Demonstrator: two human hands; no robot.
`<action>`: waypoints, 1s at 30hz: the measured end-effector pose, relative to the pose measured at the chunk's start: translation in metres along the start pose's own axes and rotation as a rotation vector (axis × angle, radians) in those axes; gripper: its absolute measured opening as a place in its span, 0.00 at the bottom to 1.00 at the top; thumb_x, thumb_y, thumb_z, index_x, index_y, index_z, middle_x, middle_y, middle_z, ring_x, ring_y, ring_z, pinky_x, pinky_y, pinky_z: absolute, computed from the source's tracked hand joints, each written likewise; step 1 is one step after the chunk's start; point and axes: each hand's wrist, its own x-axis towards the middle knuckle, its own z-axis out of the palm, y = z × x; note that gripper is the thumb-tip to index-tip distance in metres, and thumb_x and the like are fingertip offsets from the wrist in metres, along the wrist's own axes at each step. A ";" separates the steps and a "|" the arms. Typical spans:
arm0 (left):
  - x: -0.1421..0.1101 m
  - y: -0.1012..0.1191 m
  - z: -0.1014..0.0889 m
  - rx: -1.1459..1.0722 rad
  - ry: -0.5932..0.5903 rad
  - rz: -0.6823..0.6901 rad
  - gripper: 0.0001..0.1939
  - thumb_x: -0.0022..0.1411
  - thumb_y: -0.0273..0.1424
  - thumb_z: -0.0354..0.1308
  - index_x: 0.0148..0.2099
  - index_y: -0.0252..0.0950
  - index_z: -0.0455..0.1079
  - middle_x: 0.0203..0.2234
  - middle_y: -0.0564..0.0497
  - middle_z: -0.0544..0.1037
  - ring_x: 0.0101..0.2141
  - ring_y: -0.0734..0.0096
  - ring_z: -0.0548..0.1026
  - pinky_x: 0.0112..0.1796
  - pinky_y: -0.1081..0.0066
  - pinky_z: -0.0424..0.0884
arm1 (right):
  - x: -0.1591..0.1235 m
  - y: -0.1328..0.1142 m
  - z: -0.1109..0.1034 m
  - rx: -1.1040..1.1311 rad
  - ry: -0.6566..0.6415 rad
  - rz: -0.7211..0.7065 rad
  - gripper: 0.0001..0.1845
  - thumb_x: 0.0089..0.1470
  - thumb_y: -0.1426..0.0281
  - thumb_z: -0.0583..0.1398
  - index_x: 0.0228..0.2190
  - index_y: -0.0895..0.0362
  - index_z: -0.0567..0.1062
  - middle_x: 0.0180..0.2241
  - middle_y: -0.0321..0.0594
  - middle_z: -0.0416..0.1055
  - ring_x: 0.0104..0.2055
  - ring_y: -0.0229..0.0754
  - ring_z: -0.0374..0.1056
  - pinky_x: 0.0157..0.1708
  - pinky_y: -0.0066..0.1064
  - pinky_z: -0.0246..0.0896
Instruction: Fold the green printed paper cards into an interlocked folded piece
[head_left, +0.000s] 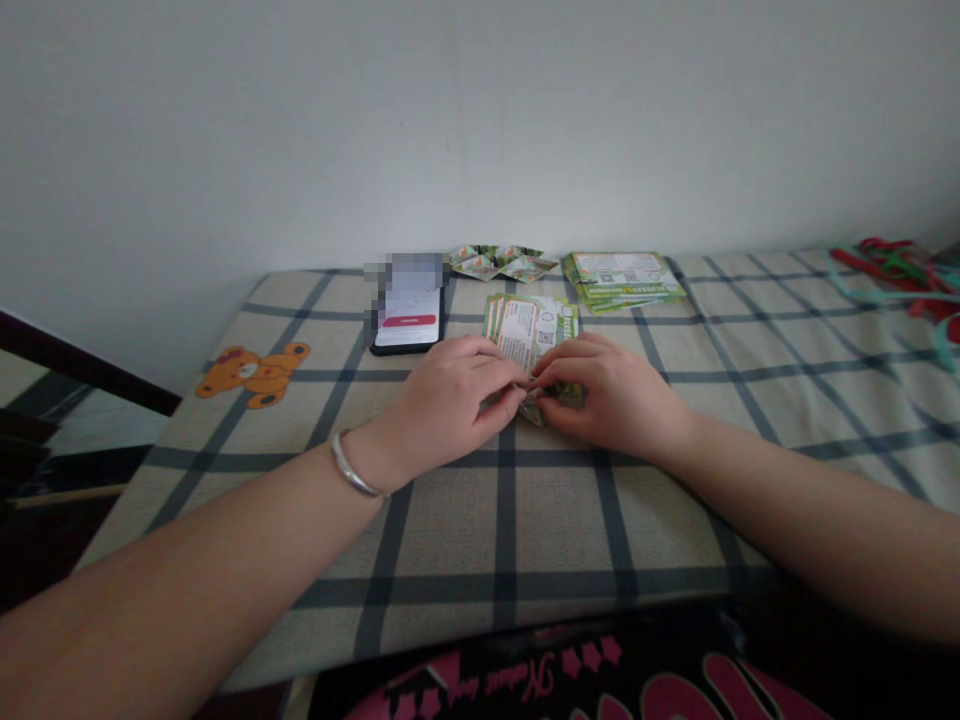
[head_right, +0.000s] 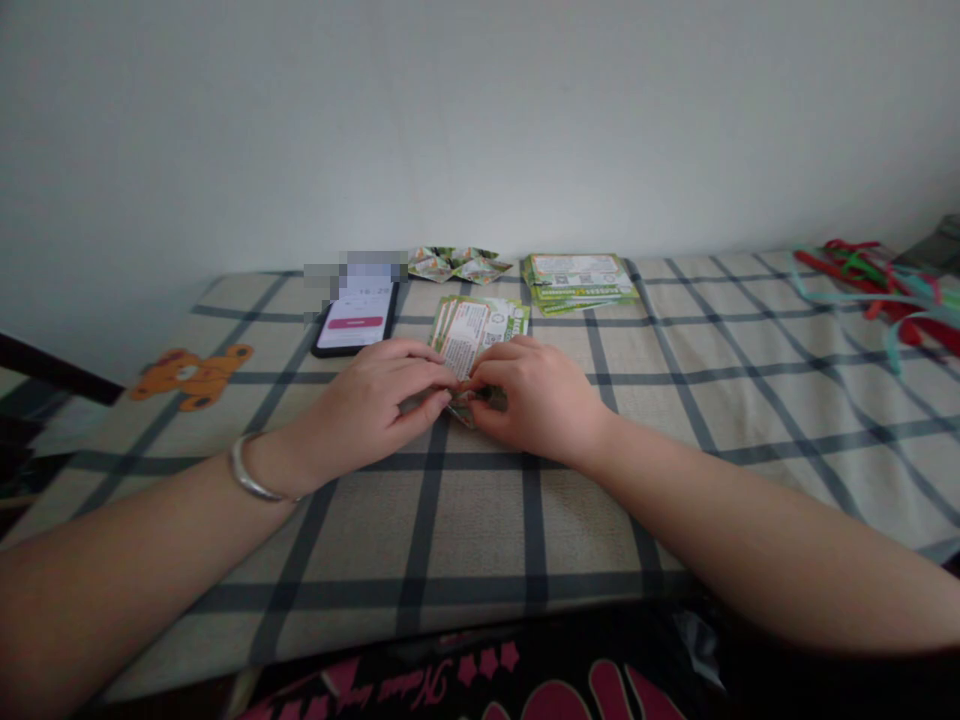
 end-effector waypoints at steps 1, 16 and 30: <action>0.000 0.000 0.000 0.003 0.000 -0.001 0.11 0.66 0.32 0.52 0.41 0.36 0.75 0.37 0.46 0.78 0.43 0.61 0.74 0.45 0.61 0.70 | 0.000 -0.001 0.000 -0.007 -0.003 0.006 0.07 0.54 0.68 0.61 0.33 0.56 0.80 0.37 0.42 0.78 0.41 0.46 0.70 0.43 0.37 0.64; 0.000 0.002 0.002 -0.020 -0.063 -0.028 0.07 0.65 0.29 0.50 0.39 0.35 0.70 0.36 0.47 0.76 0.44 0.60 0.72 0.47 0.59 0.68 | 0.006 -0.007 0.008 -0.051 -0.078 0.070 0.04 0.50 0.72 0.60 0.29 0.57 0.76 0.38 0.43 0.76 0.44 0.48 0.69 0.47 0.39 0.61; 0.000 -0.001 0.003 -0.113 -0.063 -0.073 0.02 0.63 0.28 0.53 0.38 0.36 0.66 0.33 0.51 0.74 0.38 0.66 0.72 0.43 0.65 0.67 | 0.003 0.002 0.016 0.062 -0.036 0.054 0.06 0.54 0.66 0.62 0.33 0.54 0.79 0.40 0.39 0.76 0.44 0.46 0.67 0.49 0.39 0.58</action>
